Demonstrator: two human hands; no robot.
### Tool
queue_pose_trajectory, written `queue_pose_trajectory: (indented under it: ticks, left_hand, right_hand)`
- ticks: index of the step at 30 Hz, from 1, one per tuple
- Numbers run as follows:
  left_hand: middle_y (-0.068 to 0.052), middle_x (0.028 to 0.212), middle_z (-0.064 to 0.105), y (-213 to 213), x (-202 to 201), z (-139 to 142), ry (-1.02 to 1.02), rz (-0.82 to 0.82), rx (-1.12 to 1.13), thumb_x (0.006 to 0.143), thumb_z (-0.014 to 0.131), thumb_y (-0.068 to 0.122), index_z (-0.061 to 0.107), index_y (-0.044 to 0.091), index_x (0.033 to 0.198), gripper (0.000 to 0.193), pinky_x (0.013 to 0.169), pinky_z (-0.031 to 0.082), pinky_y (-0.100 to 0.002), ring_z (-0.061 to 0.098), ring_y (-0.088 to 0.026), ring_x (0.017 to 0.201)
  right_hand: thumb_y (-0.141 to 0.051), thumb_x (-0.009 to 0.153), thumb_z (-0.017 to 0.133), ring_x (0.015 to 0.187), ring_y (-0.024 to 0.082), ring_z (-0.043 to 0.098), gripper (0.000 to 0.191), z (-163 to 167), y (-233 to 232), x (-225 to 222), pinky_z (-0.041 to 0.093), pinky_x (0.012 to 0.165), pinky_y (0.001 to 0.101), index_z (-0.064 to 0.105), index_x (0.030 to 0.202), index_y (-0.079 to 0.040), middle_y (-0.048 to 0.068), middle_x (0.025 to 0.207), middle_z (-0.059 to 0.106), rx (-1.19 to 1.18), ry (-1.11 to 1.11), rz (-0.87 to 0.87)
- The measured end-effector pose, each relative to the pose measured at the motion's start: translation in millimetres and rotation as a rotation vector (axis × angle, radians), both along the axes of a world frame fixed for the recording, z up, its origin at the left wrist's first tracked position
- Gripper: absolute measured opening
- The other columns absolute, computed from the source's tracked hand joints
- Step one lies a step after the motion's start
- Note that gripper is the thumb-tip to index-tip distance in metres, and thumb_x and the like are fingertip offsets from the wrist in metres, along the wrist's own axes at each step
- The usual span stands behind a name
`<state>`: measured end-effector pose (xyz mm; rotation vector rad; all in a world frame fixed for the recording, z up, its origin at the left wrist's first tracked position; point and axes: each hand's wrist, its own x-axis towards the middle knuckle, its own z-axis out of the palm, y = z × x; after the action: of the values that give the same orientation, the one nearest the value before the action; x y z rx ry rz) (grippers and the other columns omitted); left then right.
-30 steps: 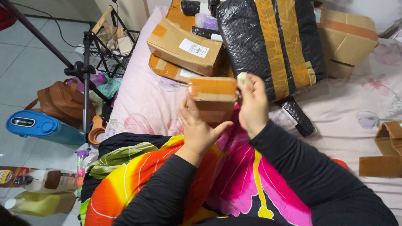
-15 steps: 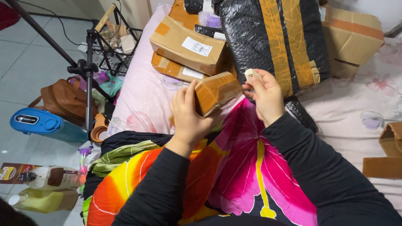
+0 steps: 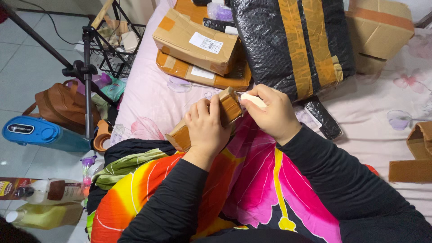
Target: The person sits on a bed and opens several taped cardboard parcels, using a small plastic scraper to cut the tape. They pull a yellow plastic jug and a white pouch out of one box, set items on the floor, and begin opening a larger taped box.
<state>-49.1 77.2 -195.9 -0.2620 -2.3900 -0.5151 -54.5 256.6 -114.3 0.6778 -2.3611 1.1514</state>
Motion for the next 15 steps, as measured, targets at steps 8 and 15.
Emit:
queue_pose_trajectory:
  ticks: [8,15]
  left_hand:
    - [-0.012,0.115,0.056,2,0,-8,0.010,-0.027,0.056,0.063,0.084,0.033,0.057,0.007,0.127,0.074,0.090,0.037,-0.049,0.052,-0.033,0.111]
    - [-0.011,0.113,0.058,0,-2,-16,-0.029,-0.072,0.071,0.061,0.085,0.031,0.058,0.008,0.125,0.073,0.088,0.038,-0.049,0.056,-0.032,0.107]
  right_hand:
    - [-0.016,0.094,0.071,0.079,0.028,0.073,0.016,-11,-1,-4,0.054,0.069,0.0339,0.067,0.098,-0.001,0.015,0.087,0.071,-0.008,-0.064,0.047]
    - [-0.017,0.092,0.071,0.073,0.029,0.071,0.016,-13,4,-10,0.053,0.064,0.0361,0.066,0.092,-0.002,0.015,0.082,0.069,0.057,-0.113,0.106]
